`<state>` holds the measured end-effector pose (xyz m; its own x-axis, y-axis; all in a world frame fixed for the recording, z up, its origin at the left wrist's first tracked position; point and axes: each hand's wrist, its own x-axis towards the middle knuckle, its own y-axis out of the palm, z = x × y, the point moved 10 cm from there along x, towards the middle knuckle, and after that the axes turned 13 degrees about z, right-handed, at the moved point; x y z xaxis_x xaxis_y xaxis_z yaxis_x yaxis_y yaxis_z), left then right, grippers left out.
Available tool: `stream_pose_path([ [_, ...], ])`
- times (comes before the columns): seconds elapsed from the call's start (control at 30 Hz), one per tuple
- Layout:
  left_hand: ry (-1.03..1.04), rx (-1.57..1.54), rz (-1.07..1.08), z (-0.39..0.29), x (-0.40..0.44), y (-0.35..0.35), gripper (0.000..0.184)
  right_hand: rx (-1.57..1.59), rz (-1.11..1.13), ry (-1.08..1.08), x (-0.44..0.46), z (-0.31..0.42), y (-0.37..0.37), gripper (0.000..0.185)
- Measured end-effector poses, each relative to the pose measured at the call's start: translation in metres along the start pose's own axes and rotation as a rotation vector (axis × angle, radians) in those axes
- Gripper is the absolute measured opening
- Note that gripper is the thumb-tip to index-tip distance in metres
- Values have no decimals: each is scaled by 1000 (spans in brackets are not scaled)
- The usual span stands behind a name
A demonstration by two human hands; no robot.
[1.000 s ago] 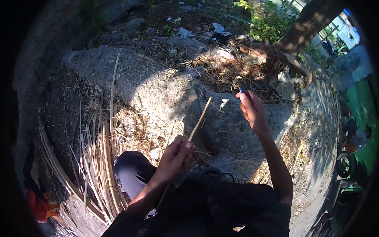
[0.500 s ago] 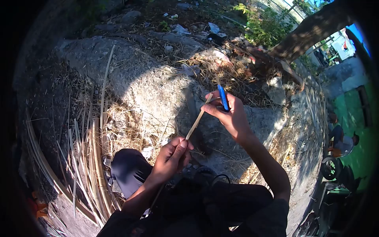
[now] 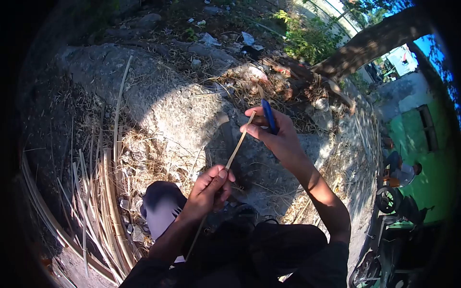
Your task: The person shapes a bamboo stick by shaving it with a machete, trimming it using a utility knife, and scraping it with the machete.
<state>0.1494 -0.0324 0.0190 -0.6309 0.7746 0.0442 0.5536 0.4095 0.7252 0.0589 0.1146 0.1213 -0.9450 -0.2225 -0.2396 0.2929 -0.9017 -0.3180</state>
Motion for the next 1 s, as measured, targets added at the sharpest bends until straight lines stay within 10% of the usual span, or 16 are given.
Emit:
stream_pose_path([
  [0.67, 68, 341, -60, -17, 6, 5, 27, -329, -136, -54, -52, 10, -5, 26],
  [1.0, 100, 471, -157, -8, -9, 23, 24, -781, 39, -460, -90, 3, 52, 30],
])
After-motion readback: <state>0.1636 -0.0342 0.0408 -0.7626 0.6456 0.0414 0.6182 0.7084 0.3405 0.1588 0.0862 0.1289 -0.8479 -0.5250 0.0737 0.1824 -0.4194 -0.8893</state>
